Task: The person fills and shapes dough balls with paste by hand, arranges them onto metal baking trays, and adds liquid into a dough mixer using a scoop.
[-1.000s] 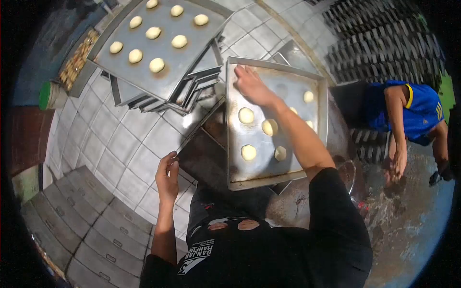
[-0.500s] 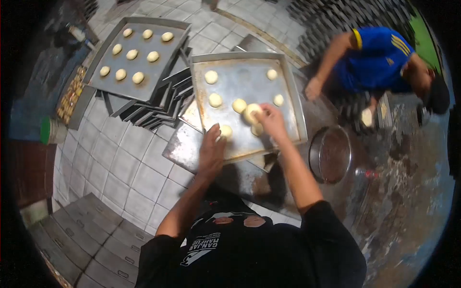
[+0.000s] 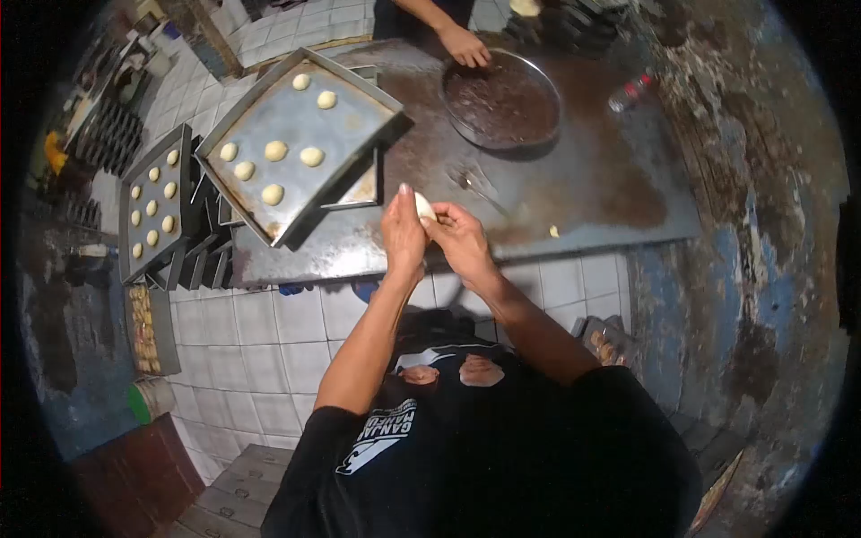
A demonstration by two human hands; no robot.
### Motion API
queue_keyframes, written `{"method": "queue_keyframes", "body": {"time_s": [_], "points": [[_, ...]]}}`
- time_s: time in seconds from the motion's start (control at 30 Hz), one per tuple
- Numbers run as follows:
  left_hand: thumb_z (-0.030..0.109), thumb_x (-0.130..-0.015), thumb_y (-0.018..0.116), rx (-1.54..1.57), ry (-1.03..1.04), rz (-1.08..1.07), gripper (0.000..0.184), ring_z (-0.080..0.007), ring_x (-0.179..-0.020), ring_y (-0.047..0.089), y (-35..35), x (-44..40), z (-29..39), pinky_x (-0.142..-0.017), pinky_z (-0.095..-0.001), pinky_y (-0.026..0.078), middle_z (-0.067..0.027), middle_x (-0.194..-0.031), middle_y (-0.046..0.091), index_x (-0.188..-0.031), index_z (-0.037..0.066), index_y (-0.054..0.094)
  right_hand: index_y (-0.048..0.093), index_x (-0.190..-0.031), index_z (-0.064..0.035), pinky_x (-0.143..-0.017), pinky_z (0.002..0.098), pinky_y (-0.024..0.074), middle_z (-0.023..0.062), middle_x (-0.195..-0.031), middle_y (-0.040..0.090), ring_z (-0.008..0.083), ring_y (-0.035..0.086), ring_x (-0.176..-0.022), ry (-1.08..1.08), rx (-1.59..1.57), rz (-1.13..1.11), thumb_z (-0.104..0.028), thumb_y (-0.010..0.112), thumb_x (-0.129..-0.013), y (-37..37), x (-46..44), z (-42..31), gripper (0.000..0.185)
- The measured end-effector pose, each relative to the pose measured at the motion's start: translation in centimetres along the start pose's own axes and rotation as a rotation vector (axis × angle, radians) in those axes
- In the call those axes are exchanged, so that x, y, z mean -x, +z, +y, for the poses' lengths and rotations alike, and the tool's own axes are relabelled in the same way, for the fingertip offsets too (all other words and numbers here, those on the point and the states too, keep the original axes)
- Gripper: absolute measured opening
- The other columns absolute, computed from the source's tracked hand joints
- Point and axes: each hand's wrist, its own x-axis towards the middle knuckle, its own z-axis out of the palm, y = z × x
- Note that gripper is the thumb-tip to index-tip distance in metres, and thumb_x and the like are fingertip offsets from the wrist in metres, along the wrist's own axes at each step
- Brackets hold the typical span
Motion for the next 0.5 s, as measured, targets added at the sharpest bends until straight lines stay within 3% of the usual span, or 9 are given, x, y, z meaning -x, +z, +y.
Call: {"method": "queue_keyframes", "body": {"time_s": [0.17,0.23,0.27,0.3,0.33,0.37,0.4,0.47,0.5], "points": [[0.051,-0.103,0.049,-0.091,0.190,-0.086,0.049,-0.0118,-0.078,0.052,2.7,3.7,-3.7,-0.066,-0.0269,0.043,-0.0028,-0.087,0.056,-0.111,0.004,0.057,0.057,-0.122,0.0033,-0.077,0.0272,0.0534,0.0089,-0.104,0.068,0.0122,0.065,-0.088,-0.001,-0.142,-0.042,-0.004,0.062,-0.097,-5.6,4.5,-3.6,0.026],[0.050,-0.102,0.051,-0.020,-0.135,-0.001,0.052,-0.0126,-0.080,0.054,1.4,4.0,-7.4,-0.068,-0.0278,0.046,-0.0033,-0.089,0.058,-0.122,0.002,0.052,0.050,-0.132,0.0016,-0.071,0.0309,0.0550,0.0108,-0.096,0.069,0.0152,0.067,-0.085,-0.137,0.177,0.170,-0.008,0.065,-0.094,-7.1,5.2,-2.7,0.041],[0.034,-0.099,0.056,-0.426,-0.127,-0.106,0.047,-0.0145,-0.082,0.056,-0.5,4.0,-9.8,-0.072,-0.0299,0.049,-0.0043,-0.092,0.061,-0.131,0.000,0.047,0.045,-0.137,-0.0015,-0.068,0.0322,0.0554,0.0141,-0.090,0.070,0.0202,0.068,-0.080,-0.243,0.622,0.128,-0.012,0.062,-0.096,-8.3,5.6,-1.3,0.046],[0.016,-0.093,0.058,-0.411,-0.172,-0.120,0.040,-0.0175,-0.087,0.059,-1.3,4.7,-12.5,-0.081,-0.0307,0.050,-0.0063,-0.098,0.064,-0.130,0.001,0.050,0.054,-0.130,-0.0029,-0.081,0.0400,0.0551,0.0145,-0.086,0.069,0.0257,0.068,-0.081,0.090,0.772,-0.005,-0.014,0.061,-0.094,-8.1,6.1,-1.6,0.039],[0.005,-0.090,0.057,-0.407,-0.204,-0.195,0.038,-0.0177,-0.092,0.061,-0.4,5.8,-12.6,-0.083,-0.0309,0.050,-0.0087,-0.106,0.066,-0.127,0.002,0.054,0.059,-0.123,-0.0036,-0.089,0.0438,0.0510,0.0144,-0.085,0.069,0.0277,0.067,-0.086,-0.165,0.980,-0.133,-0.014,0.061,-0.093,-8.5,6.5,0.5,0.032],[0.008,-0.095,0.055,-0.596,0.113,-0.347,0.038,-0.0217,-0.106,0.062,-1.7,5.3,-15.4,-0.092,-0.0349,0.050,-0.0105,-0.117,0.065,-0.132,0.001,0.053,0.064,-0.116,-0.0043,-0.097,0.0477,0.0469,0.0142,-0.083,0.068,0.0297,0.066,-0.091,-0.424,1.178,-0.264,-0.015,0.060,-0.092,-8.9,6.8,2.8,0.027],[0.008,-0.095,0.056,-0.567,0.066,-0.312,0.035,-0.0205,-0.107,0.062,-1.3,5.8,-15.4,-0.091,-0.0348,0.050,-0.0098,-0.117,0.065,-0.130,0.002,0.055,0.070,-0.105,-0.0061,-0.106,0.0407,0.0395,0.0113,-0.085,0.066,0.0308,0.063,-0.099,-0.452,1.120,-0.205,-0.015,0.067,-0.086,-8.4,7.0,1.7,0.022],[0.008,-0.095,0.057,-0.538,0.022,-0.273,0.032,-0.0194,-0.107,0.063,-0.2,4.8,-14.2,-0.091,-0.0347,0.051,-0.0090,-0.118,0.065,-0.127,0.003,0.056,0.069,-0.106,-0.0061,-0.103,0.0403,0.0425,0.0107,-0.084,0.065,0.0308,0.063,-0.099,-0.411,0.924,-0.163,-0.016,0.069,-0.085,-8.9,4.5,0.5,0.023],[0.009,-0.095,0.058,-0.284,-0.148,-0.285,0.031,-0.0184,-0.107,0.062,0.0,3.8,-13.3,-0.090,-0.0347,0.051,-0.0087,-0.117,0.065,-0.126,0.005,0.057,0.069,-0.106,-0.0062,-0.100,0.0400,0.0454,0.0102,-0.083,0.063,0.0307,0.063,-0.099,-0.361,0.734,-0.125,-0.018,0.071,-0.084,-9.3,3.0,0.5,0.024]]}}
